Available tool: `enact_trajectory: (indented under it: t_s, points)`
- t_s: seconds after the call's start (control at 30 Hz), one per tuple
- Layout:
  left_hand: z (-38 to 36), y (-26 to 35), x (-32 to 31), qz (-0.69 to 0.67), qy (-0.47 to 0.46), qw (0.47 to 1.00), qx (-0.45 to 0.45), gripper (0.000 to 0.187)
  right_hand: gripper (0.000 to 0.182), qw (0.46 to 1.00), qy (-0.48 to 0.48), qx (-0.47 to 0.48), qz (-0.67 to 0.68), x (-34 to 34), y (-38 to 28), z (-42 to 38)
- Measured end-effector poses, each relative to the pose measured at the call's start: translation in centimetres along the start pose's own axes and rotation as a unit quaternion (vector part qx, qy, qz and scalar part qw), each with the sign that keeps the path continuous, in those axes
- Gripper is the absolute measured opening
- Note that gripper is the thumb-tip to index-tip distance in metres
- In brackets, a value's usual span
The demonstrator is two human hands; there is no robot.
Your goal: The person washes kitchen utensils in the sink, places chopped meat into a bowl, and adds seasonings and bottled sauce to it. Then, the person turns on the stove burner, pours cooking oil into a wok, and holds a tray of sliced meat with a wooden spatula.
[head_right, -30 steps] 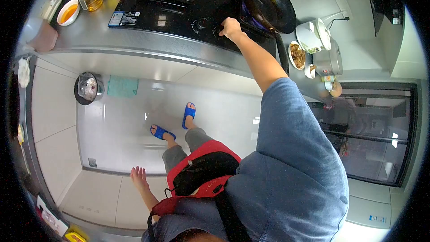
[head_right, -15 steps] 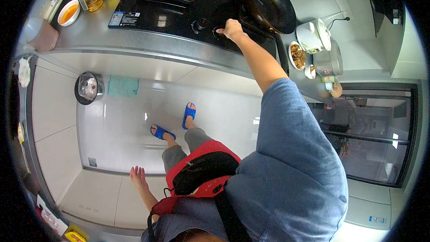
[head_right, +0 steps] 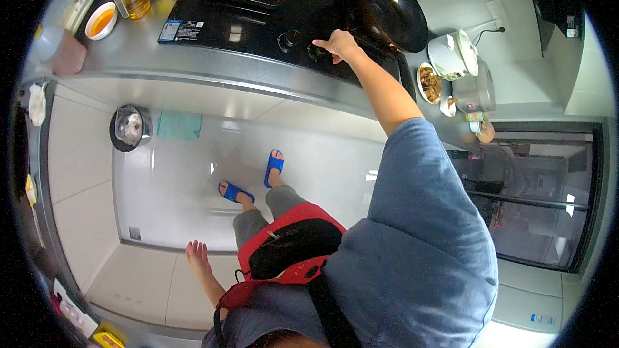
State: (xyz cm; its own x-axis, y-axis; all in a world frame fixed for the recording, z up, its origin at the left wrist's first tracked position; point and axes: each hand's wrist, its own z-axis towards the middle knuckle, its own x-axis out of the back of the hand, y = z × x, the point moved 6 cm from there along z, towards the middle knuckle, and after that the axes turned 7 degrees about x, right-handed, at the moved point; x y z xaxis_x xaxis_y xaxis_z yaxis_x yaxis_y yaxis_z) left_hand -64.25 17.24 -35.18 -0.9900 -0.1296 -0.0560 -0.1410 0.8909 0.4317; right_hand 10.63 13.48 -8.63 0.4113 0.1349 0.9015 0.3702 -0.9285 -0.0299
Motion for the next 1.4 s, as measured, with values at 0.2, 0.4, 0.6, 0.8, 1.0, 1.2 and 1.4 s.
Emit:
enact_trajectory:
  t_s: [0.2, 0.4, 0.6, 0.8, 1.0, 1.2, 1.4]
  points:
    - [-0.17, 0.44, -0.28, -0.015, -0.016, 1.0, 0.0, 0.038, 0.054, 0.999, 0.016, 0.022, 0.022, -0.81, 0.0, 0.29]
    - [-0.19, 0.16, 0.02, -0.003, -0.013, 1.0, 0.004, 0.038, 0.051, 0.999, 0.014, 0.033, 0.036, -0.81, 0.08, 0.63]
    - [-0.53, 0.19, -0.12, -0.001, -0.018, 1.0, 0.006, 0.038, 0.047, 0.999, 0.006, 0.022, 0.046, -0.61, -0.34, 0.16]
    - [-0.6, 0.07, -0.28, -0.012, -0.025, 1.0, 0.011, 0.037, 0.046, 0.999, 0.002, 0.014, 0.051, -0.68, -0.46, 0.27]
    - [-0.69, 0.25, -0.37, -0.004, -0.022, 1.0, 0.006, 0.037, 0.046, 0.999, 0.0, 0.024, 0.046, -0.67, -0.53, 0.34]
    - [-0.6, 0.25, -0.53, -0.005, -0.025, 1.0, 0.006, 0.036, 0.046, 0.999, -0.003, 0.023, 0.042, -0.92, -0.16, 0.95]
    - [-0.52, 0.2, -0.66, -0.005, -0.026, 1.0, 0.009, 0.035, 0.047, 0.999, -0.006, 0.029, 0.028, -0.89, -0.3, 1.01]
